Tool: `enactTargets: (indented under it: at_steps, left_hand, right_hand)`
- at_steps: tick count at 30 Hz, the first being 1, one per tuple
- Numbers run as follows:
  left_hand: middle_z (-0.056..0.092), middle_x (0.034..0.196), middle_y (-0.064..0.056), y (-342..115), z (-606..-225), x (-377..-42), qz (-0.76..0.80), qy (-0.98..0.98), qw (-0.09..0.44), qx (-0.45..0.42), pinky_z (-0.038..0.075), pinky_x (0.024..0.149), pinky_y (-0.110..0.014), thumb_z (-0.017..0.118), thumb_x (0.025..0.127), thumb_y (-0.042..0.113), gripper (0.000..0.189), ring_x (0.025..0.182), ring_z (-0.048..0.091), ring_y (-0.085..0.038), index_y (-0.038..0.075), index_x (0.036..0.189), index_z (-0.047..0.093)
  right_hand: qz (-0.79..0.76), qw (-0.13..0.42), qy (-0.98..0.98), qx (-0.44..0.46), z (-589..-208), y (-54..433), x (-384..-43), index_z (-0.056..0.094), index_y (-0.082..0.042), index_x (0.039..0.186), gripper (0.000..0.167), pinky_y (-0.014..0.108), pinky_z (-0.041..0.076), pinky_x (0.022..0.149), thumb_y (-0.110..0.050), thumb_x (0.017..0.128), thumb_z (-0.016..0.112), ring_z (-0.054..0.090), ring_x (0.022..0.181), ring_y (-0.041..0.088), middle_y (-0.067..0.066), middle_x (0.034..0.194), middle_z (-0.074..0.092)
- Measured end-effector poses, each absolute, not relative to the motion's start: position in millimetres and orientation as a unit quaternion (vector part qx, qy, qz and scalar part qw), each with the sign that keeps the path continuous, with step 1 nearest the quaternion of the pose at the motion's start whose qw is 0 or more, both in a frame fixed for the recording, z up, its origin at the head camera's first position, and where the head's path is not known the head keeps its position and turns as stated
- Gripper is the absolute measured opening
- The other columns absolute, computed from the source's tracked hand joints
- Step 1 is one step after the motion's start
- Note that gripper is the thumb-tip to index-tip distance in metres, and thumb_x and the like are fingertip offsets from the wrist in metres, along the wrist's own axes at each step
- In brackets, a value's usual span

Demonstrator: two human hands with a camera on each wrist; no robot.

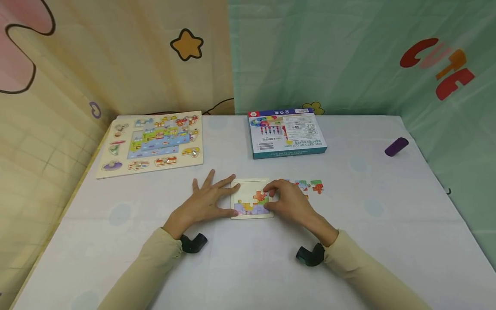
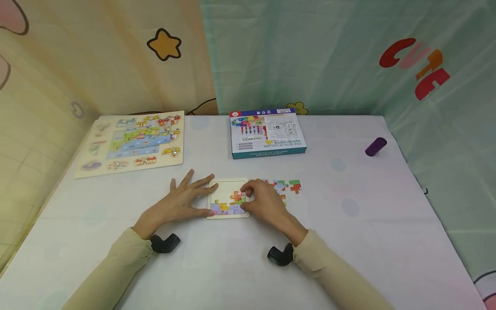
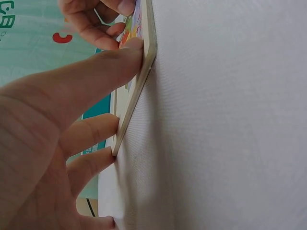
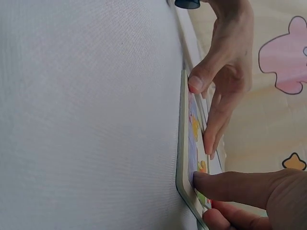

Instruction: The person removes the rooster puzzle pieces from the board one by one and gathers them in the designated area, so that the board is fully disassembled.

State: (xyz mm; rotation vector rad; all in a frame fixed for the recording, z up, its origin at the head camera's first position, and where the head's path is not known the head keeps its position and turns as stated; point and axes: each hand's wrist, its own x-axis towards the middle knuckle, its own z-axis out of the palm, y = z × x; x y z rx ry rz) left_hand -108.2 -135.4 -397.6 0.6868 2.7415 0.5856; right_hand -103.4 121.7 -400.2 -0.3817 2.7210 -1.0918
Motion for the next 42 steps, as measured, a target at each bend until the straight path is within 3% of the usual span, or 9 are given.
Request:
enactTargets:
  at_steps: [5, 12, 18, 30, 42]
  left_hand:
    - [0.030, 0.160, 0.002, -135.2, -396.3, -108.4, 0.197, 0.943, 0.127, 0.238, 0.001, 0.099, -0.082, 0.079, 0.078, 0.050, 0.076, 0.146, 0.003, -0.050, 0.022, 0.143, 0.053]
    - [0.030, 0.160, 0.001, -134.7, -395.0, -108.5, 0.193, 0.942, 0.127, 0.242, 0.002, 0.099, -0.083, 0.078, 0.078, 0.052, 0.076, 0.145, 0.004, -0.051, 0.023, 0.144, 0.053]
    - [0.030, 0.159, 0.001, -134.8, -395.3, -108.3, 0.193, 0.943, 0.128, 0.239, 0.002, 0.099, -0.082, 0.079, 0.078, 0.051, 0.076, 0.146, 0.004, -0.050, 0.022, 0.143, 0.053]
    - [0.030, 0.160, 0.002, -135.3, -396.5, -107.3, 0.198, 0.942, 0.132, 0.237, 0.001, 0.100, -0.082, 0.079, 0.078, 0.050, 0.076, 0.146, 0.003, -0.050, 0.022, 0.144, 0.053]
    - [0.029, 0.160, 0.002, -135.3, -396.0, -107.8, 0.196, 0.943, 0.133, 0.235, 0.000, 0.100, -0.081, 0.079, 0.078, 0.050, 0.077, 0.146, 0.002, -0.049, 0.022, 0.144, 0.052]
  right_hand:
    - [-0.372, 0.077, 0.915, -0.136, -398.6, 121.9, -103.8, 0.068, -0.009, 0.103, 0.033, 0.033, 0.044, 0.075, -0.008, 0.074, 0.084, 0.054, 0.083, 0.018, 0.001, 0.091, 0.063]
    - [-0.395, 0.068, 0.905, -0.141, -397.5, 122.7, -103.6, 0.066, -0.010, 0.094, 0.017, 0.028, 0.042, 0.060, -0.005, 0.081, 0.077, 0.049, 0.064, 0.015, -0.002, 0.082, 0.065]
    - [-0.409, 0.057, 0.898, -0.150, -398.8, 124.1, -103.0, 0.066, -0.011, 0.089, 0.014, 0.025, 0.041, 0.056, -0.003, 0.082, 0.075, 0.048, 0.059, 0.013, -0.003, 0.080, 0.066]
    - [-0.434, 0.057, 0.892, -0.113, -400.2, 135.9, -98.7, 0.068, -0.009, 0.097, 0.015, 0.025, 0.038, 0.055, -0.006, 0.084, 0.075, 0.047, 0.061, 0.016, 0.000, 0.084, 0.069]
    - [-0.448, 0.059, 0.890, -0.055, -400.9, 174.5, -96.2, 0.074, -0.010, 0.101, 0.017, 0.024, 0.042, 0.052, -0.006, 0.085, 0.072, 0.051, 0.059, 0.017, 0.002, 0.087, 0.071]
